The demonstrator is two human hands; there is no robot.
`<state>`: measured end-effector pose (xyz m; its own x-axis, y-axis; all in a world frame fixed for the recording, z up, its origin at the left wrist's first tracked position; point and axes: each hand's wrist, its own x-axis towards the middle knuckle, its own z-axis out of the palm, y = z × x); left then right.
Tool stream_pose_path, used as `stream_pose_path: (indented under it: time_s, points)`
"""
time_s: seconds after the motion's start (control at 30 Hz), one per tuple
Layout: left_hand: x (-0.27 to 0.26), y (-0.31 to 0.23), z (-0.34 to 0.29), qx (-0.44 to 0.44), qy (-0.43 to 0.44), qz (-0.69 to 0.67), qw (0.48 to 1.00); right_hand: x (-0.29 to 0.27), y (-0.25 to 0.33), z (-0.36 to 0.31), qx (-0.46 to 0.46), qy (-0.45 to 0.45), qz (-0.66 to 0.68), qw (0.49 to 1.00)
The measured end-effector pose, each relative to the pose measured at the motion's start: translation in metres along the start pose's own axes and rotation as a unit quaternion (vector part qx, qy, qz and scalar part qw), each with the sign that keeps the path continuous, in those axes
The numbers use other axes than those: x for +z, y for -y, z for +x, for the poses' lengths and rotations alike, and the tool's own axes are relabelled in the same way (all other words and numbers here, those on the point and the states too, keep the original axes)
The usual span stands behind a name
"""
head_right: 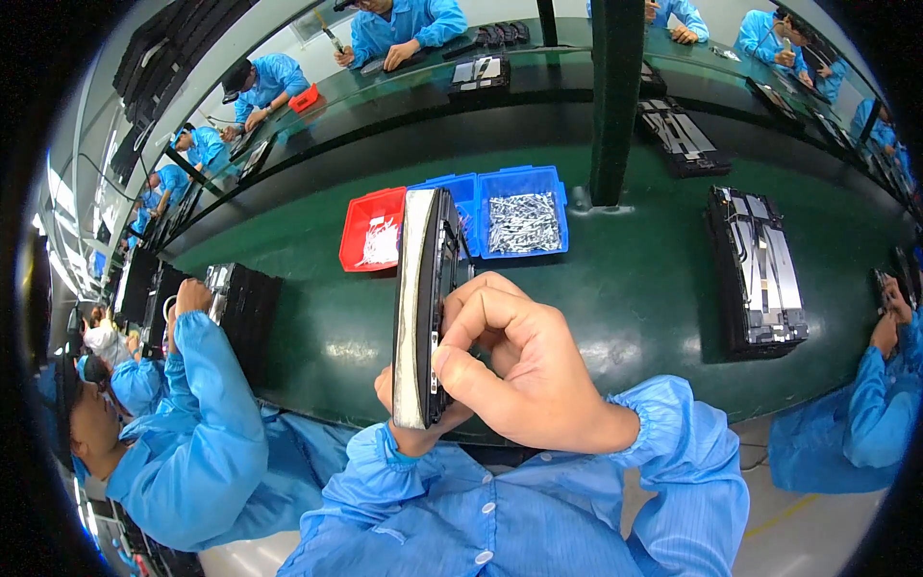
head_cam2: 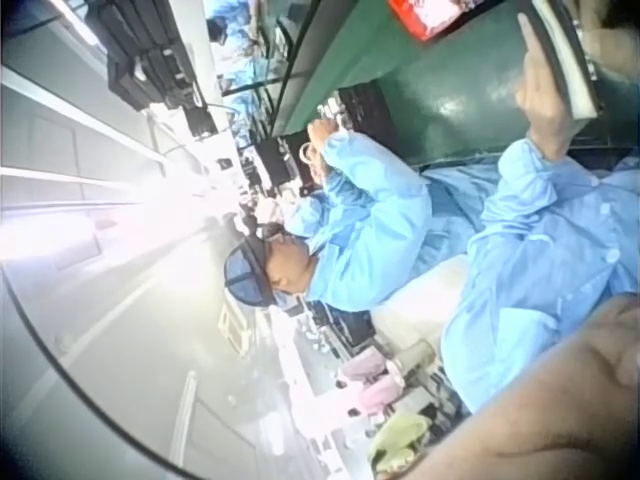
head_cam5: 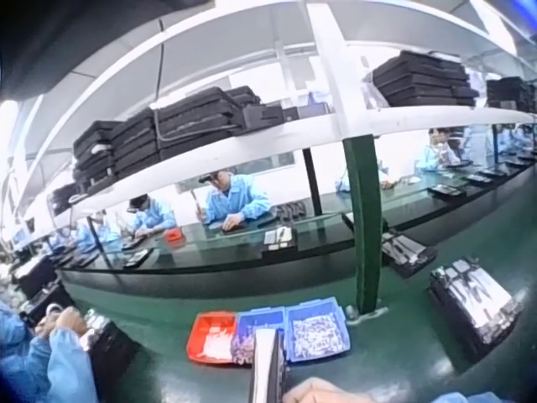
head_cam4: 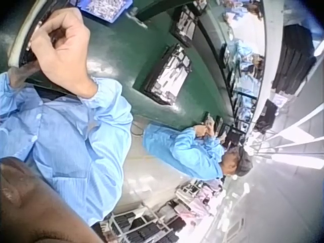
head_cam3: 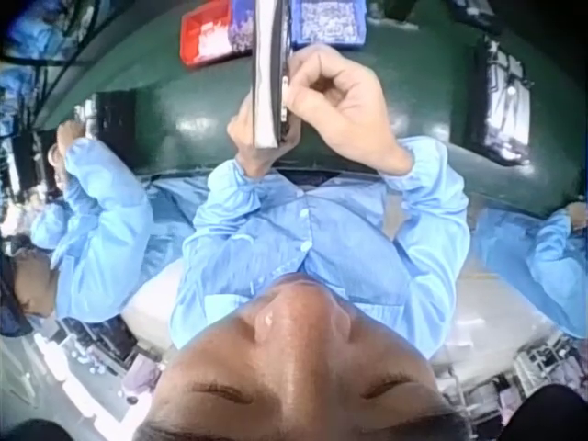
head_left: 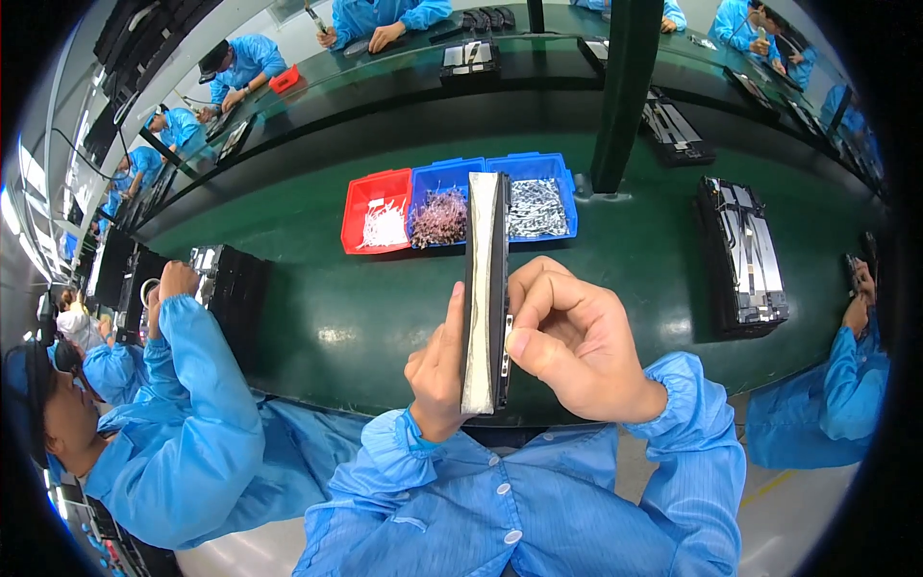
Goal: The person assembles tablet-like electronic devices by hand, installing electronic modules and ribbon cables into a tablet chassis, taking parts from plastic bins on an assembly line.
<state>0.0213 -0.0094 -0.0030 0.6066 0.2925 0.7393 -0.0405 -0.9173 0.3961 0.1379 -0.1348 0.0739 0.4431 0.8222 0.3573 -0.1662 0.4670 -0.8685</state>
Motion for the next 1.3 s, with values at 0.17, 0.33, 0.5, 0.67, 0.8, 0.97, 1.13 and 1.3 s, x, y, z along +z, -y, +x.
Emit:
stream_pose_path:
  time_s: [0.17, 0.33, 0.5, 0.67, 0.8, 0.97, 1.13, 1.3]
  points:
    - [0.003, 0.003, -0.003, 0.011, -0.011, 0.015, 1.0, -0.001, -0.002, 0.0, 0.008, -0.001, 0.009, 1.0]
    - [0.004, 0.003, -0.002, 0.021, -0.019, -0.003, 1.0, -0.001, 0.001, 0.0, 0.02, -0.003, -0.001, 1.0]
    - [0.006, 0.005, -0.002, 0.033, -0.027, 0.005, 0.999, -0.002, 0.001, 0.001, 0.016, -0.004, -0.009, 1.0]
    - [0.008, 0.005, -0.002, 0.045, -0.039, 0.017, 0.998, -0.002, 0.002, 0.001, 0.015, -0.005, -0.013, 1.0]
    - [0.009, 0.003, 0.0, 0.041, -0.047, 0.012, 0.998, -0.005, 0.003, 0.0, 0.024, -0.004, -0.027, 0.999]
    - [0.012, 0.004, 0.001, 0.044, -0.061, 0.001, 0.997, -0.004, 0.005, 0.001, 0.079, -0.021, 0.012, 0.997]
    - [0.011, 0.002, -0.002, 0.033, -0.046, 0.015, 0.998, -0.004, 0.007, 0.002, 0.104, -0.045, 0.048, 0.992]
    - [0.008, 0.001, -0.001, 0.053, -0.045, 0.038, 0.997, -0.002, 0.008, 0.002, 0.125, -0.043, 0.06, 0.989]
